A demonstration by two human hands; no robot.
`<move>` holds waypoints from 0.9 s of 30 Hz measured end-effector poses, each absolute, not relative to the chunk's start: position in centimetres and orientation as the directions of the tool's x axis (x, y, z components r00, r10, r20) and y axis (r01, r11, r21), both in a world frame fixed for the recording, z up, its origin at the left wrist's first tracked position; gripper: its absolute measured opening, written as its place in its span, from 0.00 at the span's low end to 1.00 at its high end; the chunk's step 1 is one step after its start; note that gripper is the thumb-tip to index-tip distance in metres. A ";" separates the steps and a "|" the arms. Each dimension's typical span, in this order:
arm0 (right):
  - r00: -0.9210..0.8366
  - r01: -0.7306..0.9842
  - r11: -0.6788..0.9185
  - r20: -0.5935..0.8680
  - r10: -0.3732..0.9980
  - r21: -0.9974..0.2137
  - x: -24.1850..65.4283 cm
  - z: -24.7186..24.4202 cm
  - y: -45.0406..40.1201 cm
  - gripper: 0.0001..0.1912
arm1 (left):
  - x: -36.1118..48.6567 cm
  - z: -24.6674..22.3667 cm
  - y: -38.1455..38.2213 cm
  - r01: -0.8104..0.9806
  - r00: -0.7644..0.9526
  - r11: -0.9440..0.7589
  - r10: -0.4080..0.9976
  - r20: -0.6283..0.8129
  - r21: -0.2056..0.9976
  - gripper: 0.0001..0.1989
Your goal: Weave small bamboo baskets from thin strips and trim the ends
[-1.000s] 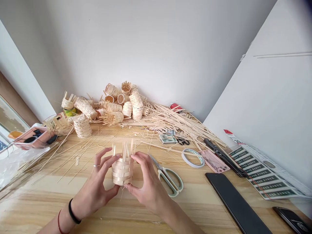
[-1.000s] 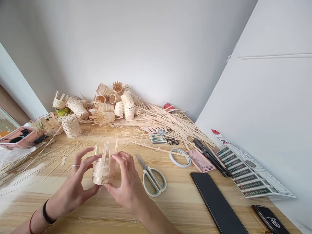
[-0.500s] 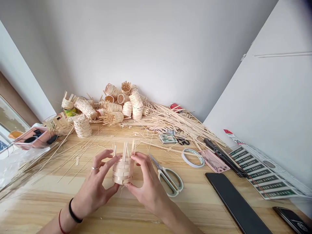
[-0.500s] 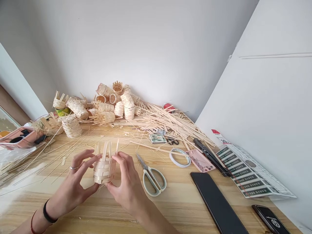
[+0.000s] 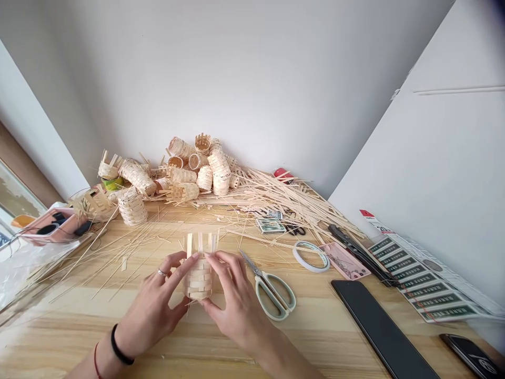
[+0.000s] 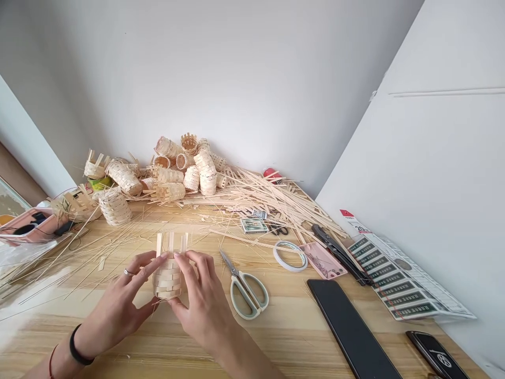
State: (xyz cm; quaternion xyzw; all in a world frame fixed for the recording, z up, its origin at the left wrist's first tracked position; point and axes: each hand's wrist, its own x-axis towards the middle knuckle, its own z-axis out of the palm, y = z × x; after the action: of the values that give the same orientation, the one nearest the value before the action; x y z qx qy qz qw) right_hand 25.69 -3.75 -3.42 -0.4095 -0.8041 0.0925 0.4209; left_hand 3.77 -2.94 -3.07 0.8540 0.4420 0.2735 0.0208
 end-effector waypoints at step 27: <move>-0.308 0.610 0.654 0.626 0.716 -0.448 25.8 -3.3 -3.5 0.43 | 4.0 -2.4 -2.8 0.744 0.467 -0.635 0.717 0.518 0.208 0.32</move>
State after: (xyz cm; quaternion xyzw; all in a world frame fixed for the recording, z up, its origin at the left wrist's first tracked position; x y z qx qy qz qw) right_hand 25.79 -3.49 -3.28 -0.4112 -0.8063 0.0631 0.4205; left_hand 4.03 -2.84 -2.35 0.8561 0.4265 0.2908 -0.0237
